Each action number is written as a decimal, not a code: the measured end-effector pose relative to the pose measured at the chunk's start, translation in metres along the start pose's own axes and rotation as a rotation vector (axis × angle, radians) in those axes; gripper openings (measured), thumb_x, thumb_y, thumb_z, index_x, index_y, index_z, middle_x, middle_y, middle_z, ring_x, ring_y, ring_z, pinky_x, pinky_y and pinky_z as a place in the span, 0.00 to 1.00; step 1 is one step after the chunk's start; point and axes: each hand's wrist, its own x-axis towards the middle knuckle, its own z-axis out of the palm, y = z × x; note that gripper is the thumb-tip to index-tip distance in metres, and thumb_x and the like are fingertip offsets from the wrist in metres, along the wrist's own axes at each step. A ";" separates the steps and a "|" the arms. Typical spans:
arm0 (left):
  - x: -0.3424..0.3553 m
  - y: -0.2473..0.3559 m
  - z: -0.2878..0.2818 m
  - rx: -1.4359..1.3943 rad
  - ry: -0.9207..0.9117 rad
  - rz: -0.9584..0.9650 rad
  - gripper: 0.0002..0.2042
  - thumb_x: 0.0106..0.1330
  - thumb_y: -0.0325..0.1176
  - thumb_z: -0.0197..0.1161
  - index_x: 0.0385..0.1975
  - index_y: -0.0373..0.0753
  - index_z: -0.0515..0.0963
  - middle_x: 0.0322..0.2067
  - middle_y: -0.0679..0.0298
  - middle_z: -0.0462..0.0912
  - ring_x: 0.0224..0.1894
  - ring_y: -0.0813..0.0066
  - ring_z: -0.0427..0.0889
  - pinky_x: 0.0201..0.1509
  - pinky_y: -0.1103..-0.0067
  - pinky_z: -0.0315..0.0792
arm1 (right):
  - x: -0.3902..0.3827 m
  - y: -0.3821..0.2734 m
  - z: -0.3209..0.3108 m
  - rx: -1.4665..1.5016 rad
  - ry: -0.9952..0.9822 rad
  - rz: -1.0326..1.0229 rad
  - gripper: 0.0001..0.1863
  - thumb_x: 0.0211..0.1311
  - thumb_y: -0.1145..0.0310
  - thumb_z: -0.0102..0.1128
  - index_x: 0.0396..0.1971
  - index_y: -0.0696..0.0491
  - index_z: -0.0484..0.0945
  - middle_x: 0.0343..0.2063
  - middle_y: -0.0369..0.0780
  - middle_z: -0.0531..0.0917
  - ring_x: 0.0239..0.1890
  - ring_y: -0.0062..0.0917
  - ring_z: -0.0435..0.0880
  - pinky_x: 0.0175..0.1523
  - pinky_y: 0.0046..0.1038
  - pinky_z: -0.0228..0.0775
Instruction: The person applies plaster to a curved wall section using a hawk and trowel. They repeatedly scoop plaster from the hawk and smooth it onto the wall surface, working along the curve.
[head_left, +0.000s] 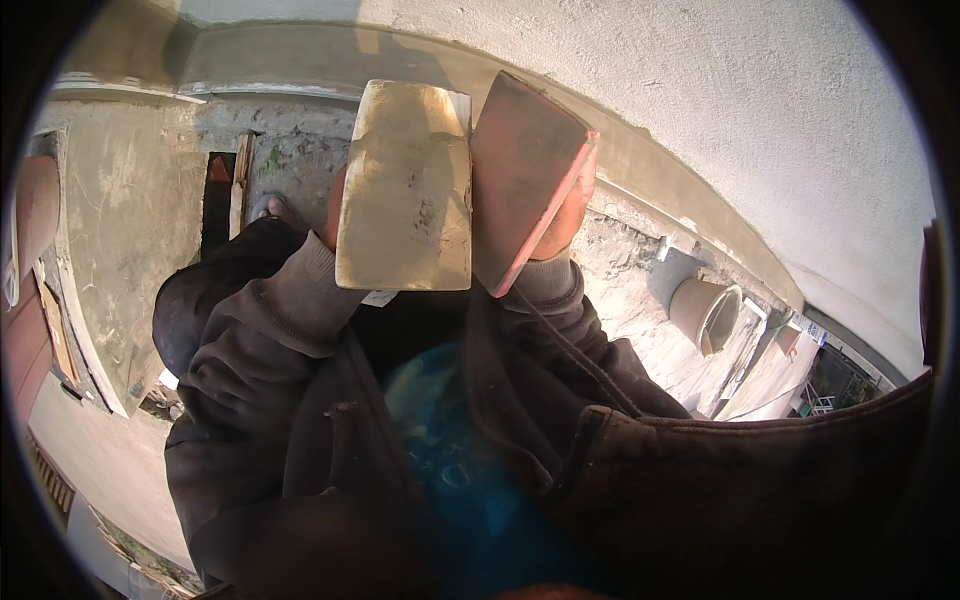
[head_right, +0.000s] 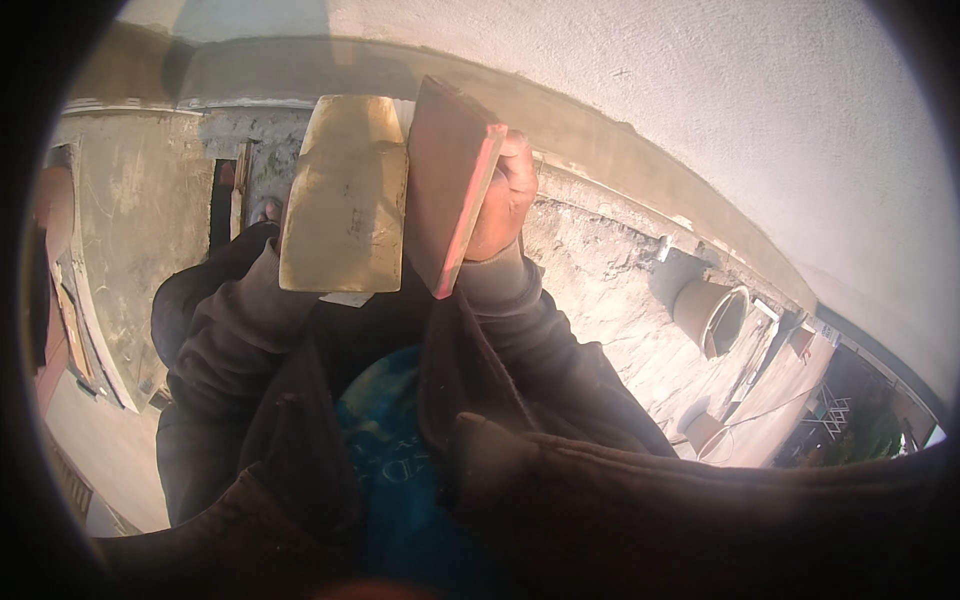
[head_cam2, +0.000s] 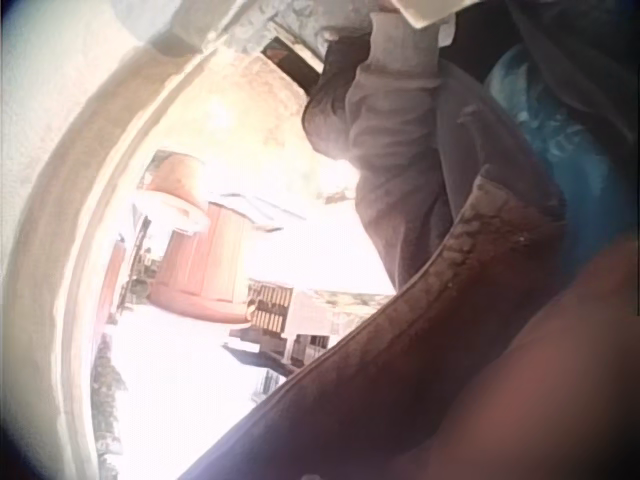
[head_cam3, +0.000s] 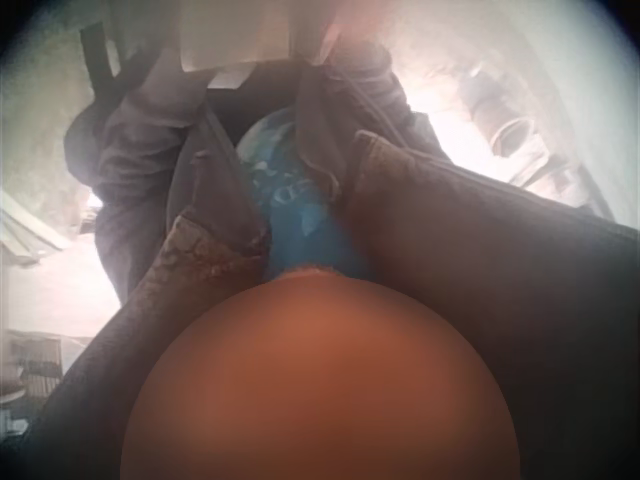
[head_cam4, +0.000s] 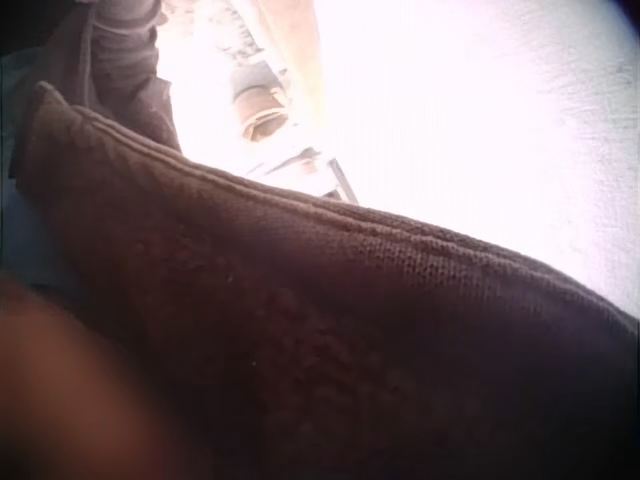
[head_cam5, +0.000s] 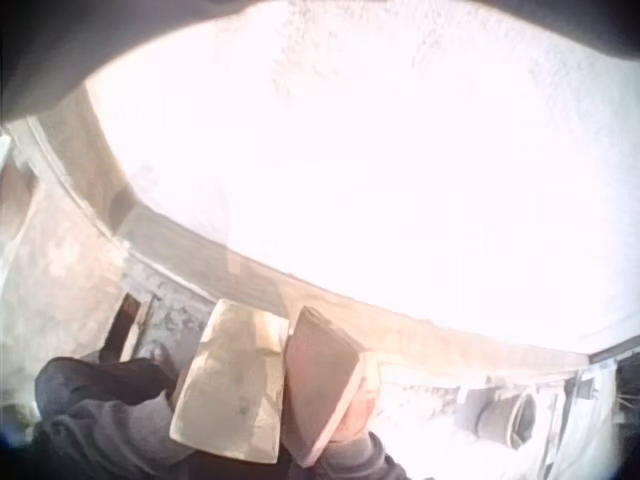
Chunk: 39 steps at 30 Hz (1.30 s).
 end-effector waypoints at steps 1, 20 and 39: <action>-0.003 0.001 0.009 0.069 0.023 0.018 0.24 0.79 0.44 0.47 0.69 0.38 0.64 0.61 0.54 0.75 0.59 0.60 0.79 0.60 0.63 0.79 | -0.002 0.003 0.000 -0.103 0.015 -0.015 0.11 0.72 0.73 0.50 0.49 0.57 0.77 0.48 0.47 0.81 0.47 0.28 0.82 0.51 0.31 0.77; -0.065 0.088 0.081 0.577 0.288 0.466 0.25 0.79 0.41 0.50 0.69 0.34 0.60 0.56 0.56 0.71 0.50 0.69 0.74 0.49 0.77 0.75 | 0.012 -0.054 -0.052 -1.374 0.093 -0.042 0.16 0.61 0.78 0.64 0.49 0.52 0.86 0.36 0.43 0.84 0.29 0.25 0.84 0.34 0.26 0.77; -0.076 0.093 0.102 0.564 0.306 0.432 0.23 0.77 0.33 0.57 0.65 0.29 0.63 0.48 0.58 0.75 0.40 0.79 0.78 0.38 0.87 0.79 | 0.029 -0.005 -0.072 -1.937 0.059 -0.039 0.13 0.55 0.67 0.66 0.40 0.41 0.91 0.38 0.39 0.86 0.37 0.35 0.85 0.41 0.35 0.82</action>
